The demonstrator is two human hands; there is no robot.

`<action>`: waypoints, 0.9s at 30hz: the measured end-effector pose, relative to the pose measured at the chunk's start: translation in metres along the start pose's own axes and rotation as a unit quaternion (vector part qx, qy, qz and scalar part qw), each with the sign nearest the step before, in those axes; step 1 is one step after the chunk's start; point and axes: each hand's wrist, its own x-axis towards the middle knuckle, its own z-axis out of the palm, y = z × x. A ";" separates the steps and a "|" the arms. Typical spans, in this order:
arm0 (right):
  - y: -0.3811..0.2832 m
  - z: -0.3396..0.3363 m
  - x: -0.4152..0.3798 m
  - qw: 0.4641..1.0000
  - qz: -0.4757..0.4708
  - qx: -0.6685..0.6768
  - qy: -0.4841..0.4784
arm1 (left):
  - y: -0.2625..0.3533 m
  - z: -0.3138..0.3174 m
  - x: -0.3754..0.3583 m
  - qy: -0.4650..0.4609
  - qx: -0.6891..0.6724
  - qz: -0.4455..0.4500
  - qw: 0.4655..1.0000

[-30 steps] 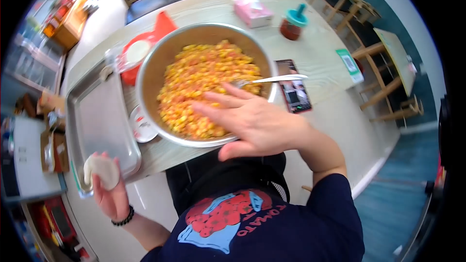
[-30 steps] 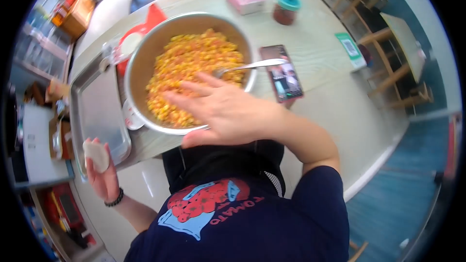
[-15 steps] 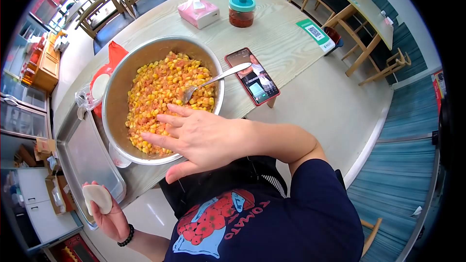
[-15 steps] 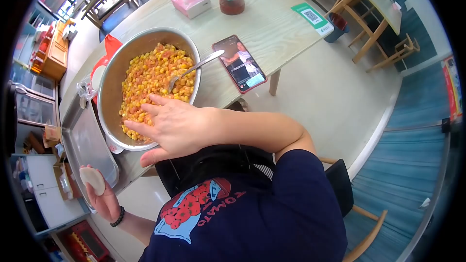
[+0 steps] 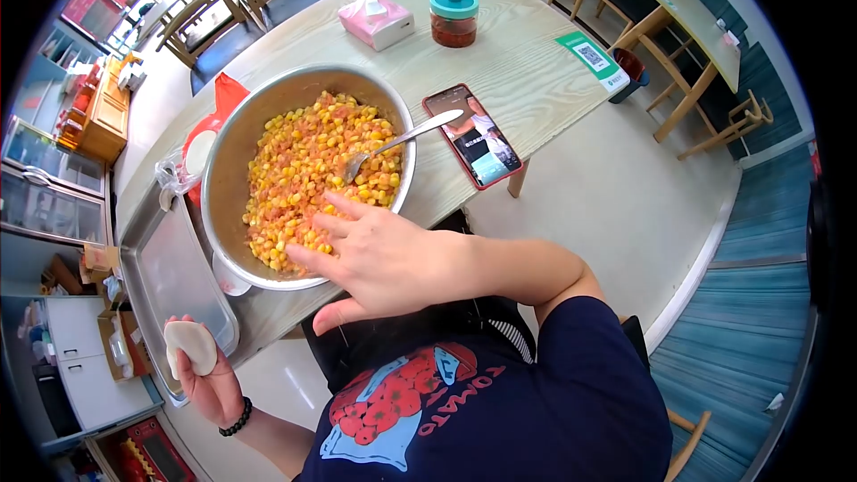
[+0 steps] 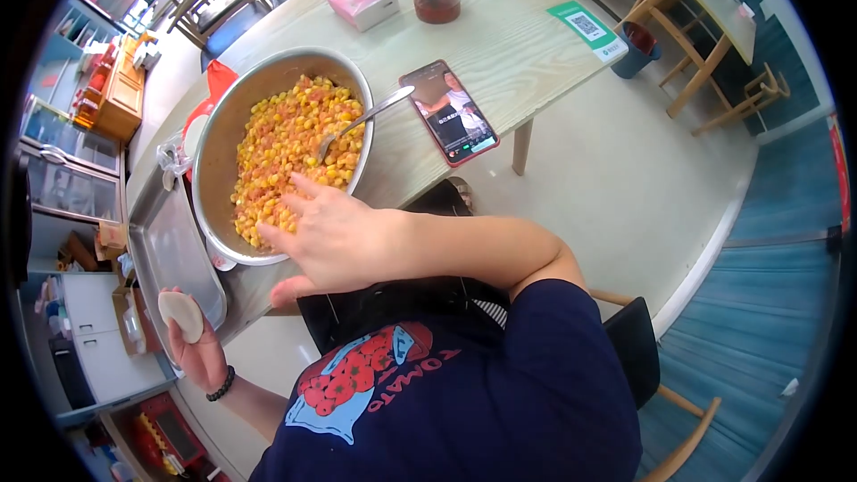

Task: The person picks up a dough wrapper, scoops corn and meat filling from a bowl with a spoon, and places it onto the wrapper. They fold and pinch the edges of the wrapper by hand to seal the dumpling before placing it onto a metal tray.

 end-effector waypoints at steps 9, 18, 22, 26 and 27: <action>0.004 0.007 0.006 0.994 -0.008 -0.033 0.100 | 0.001 -0.009 -0.002 0.000 0.002 0.000 1.000; 0.002 0.009 0.016 1.000 0.015 -0.013 0.010 | -0.002 -0.007 -0.005 0.034 0.009 0.013 0.999; 0.001 0.009 0.019 0.999 0.027 0.007 -0.019 | -0.003 -0.010 -0.005 0.028 -0.001 0.009 1.000; 0.000 0.012 0.020 0.999 0.022 -0.023 -0.005 | -0.002 -0.014 -0.006 0.015 -0.010 0.002 1.000; 0.000 0.010 0.019 0.997 0.028 -0.034 -0.057 | -0.002 -0.014 -0.006 0.015 -0.010 0.003 1.000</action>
